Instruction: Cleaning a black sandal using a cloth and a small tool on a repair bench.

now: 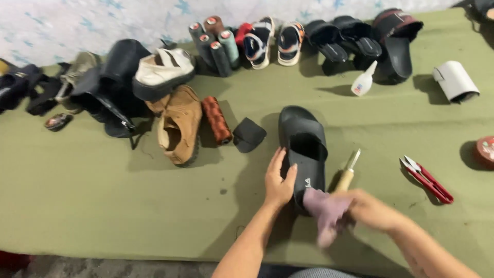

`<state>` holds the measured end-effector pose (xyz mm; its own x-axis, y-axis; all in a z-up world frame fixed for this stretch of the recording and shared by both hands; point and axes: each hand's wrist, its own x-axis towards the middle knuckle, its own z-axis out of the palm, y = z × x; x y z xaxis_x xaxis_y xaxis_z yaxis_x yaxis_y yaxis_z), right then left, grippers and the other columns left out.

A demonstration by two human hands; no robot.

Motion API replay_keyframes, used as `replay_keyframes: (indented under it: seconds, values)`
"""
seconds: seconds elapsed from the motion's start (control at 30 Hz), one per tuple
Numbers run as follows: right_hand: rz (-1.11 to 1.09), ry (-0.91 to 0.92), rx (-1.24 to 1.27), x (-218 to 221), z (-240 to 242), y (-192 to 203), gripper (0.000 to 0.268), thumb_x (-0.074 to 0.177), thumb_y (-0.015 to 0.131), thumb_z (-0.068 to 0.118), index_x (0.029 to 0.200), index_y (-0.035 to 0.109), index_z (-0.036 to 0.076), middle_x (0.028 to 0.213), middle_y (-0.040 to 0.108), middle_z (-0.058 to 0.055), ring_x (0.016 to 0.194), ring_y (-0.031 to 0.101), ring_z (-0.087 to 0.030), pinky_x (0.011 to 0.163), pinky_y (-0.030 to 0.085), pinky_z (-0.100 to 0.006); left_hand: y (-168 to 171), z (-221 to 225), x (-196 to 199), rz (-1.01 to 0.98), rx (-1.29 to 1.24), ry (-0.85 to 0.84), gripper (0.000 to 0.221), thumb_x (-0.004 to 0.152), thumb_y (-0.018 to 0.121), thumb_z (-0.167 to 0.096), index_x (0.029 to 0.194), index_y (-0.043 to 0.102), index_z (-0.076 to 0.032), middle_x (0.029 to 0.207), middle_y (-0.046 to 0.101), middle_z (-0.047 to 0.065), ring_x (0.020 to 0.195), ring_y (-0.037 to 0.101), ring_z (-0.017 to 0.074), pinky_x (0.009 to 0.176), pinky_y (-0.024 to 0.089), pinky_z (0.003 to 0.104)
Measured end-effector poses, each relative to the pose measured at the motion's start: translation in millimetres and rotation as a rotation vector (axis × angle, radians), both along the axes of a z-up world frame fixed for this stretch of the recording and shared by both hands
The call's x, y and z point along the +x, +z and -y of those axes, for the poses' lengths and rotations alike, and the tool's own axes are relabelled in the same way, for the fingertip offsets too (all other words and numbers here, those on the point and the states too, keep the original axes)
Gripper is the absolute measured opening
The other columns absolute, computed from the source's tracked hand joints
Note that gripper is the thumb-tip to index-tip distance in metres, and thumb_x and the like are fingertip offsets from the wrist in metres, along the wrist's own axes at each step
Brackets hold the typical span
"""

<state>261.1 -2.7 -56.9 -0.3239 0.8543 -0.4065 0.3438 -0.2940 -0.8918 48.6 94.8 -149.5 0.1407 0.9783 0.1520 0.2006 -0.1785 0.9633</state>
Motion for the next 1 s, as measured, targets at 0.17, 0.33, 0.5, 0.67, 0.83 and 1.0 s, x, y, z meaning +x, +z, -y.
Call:
replay_keyframes:
  seconds: [0.17,0.33,0.5,0.67,0.83,1.0]
  values:
    - [-0.585,-0.709,0.213,52,-15,-8,0.051,0.090,0.040,-0.003,0.139,0.052,-0.012,0.140,0.060,-0.034,0.123,0.061,-0.049,0.104,0.050,-0.058,4,1,-4,0.086,-0.033,-0.030,0.058,0.097,0.062,-0.037,0.147,0.054,-0.009,0.159,0.047,0.014,0.149,0.043,0.0293,0.117,0.042,0.046]
    - [0.056,-0.536,0.723,6,-13,-70,0.066,0.078,0.051,-0.003,0.144,0.051,0.003,0.143,0.053,-0.012,0.126,0.049,-0.025,0.098,0.039,-0.035,-16,8,5,-0.173,0.251,0.150,0.069,0.091,0.074,-0.018,0.153,0.046,-0.003,0.159,0.036,0.028,0.146,0.036,0.0488,0.118,0.030,0.060]
    - [0.530,-0.038,0.790,-74,-82,-76,0.078,0.073,0.057,0.000,0.150,0.047,-0.002,0.152,0.047,-0.028,0.143,0.043,-0.042,0.118,0.034,-0.051,-19,10,14,-0.468,0.380,0.316,0.065,0.088,0.062,-0.015,0.147,0.046,0.004,0.145,0.051,0.022,0.137,0.049,0.0402,0.116,0.035,0.054]
    - [0.647,-0.168,0.386,-75,-171,-97,0.022,0.094,0.042,0.016,0.085,0.061,0.009,0.092,0.072,-0.016,0.085,0.068,-0.039,0.078,0.051,-0.048,17,6,0,-0.257,0.479,-0.045,0.052,0.087,0.053,-0.015,0.136,0.050,0.004,0.114,0.059,0.020,0.100,0.056,0.0424,0.083,0.046,0.051]
    - [0.491,-0.243,0.658,-77,-167,-65,0.008,0.081,0.057,0.005,0.075,0.061,0.008,0.072,0.067,-0.013,0.061,0.063,-0.033,0.058,0.047,-0.044,-55,1,0,-0.572,0.300,0.074,0.067,0.091,0.063,-0.033,0.147,0.048,0.001,0.154,0.050,0.020,0.145,0.042,0.0386,0.116,0.028,0.059]
    - [0.316,-0.121,0.964,-79,-99,-20,0.025,0.076,0.051,0.001,0.095,0.066,0.002,0.094,0.068,-0.020,0.091,0.063,-0.044,0.089,0.045,-0.051,-66,3,-9,-0.611,0.346,0.063,0.078,0.087,0.063,-0.045,0.155,0.042,-0.014,0.163,0.041,0.007,0.146,0.043,0.0344,0.112,0.031,0.058]
